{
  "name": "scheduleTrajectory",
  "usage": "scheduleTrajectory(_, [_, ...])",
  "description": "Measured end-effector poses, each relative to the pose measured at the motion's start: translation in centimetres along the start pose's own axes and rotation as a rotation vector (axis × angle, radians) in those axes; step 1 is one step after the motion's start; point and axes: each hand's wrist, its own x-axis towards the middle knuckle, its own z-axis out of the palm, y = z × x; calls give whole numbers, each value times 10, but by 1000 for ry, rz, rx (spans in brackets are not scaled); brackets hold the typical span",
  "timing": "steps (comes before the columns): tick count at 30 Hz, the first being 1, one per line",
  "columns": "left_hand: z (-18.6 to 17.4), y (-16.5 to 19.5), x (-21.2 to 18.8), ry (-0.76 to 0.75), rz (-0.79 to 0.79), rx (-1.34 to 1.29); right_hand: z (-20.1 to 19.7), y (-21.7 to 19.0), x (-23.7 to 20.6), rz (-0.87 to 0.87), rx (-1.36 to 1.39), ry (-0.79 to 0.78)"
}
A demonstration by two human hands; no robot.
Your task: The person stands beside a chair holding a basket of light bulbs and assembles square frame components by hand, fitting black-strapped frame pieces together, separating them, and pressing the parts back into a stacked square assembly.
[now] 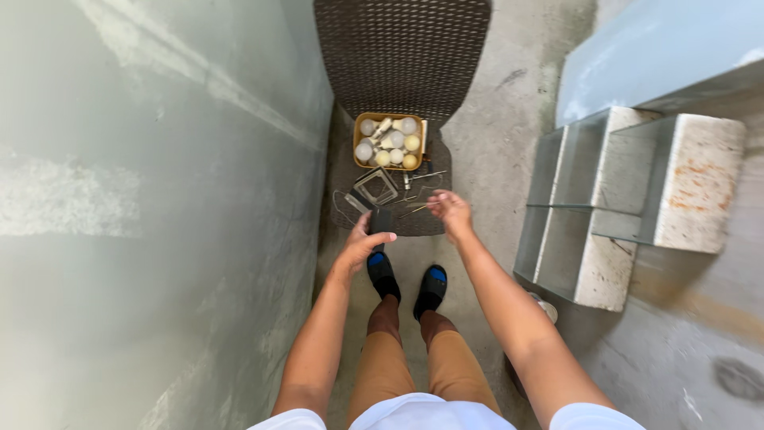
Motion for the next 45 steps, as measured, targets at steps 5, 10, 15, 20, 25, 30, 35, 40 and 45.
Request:
scheduleTrajectory(5, [-33,18,5,206,73,77,14,-1,32,152,-297,179])
scheduleTrajectory(10, [-56,12,16,383,158,-3,34,12,59,214,-571,161])
scheduleTrajectory(15, [-46,-8,31,456,245,383,41,23,57,-408,-1201,301])
scheduleTrajectory(20, [8,-29,58,428,252,645,45,32,31,357,-185,-369])
scheduleTrajectory(25, [35,-34,78,372,202,787,22,27,25,376,166,-467])
scheduleTrajectory(30, [41,-37,77,309,325,776,5,48,36,286,10,-226])
scheduleTrajectory(35, [1,-56,77,737,480,554,-24,58,67,316,-207,91])
scheduleTrajectory(40, [-73,-64,101,1033,189,411,-29,67,77,-136,-1099,232])
scheduleTrajectory(45, [-92,-62,110,858,34,524,0,73,69,-631,-1371,245])
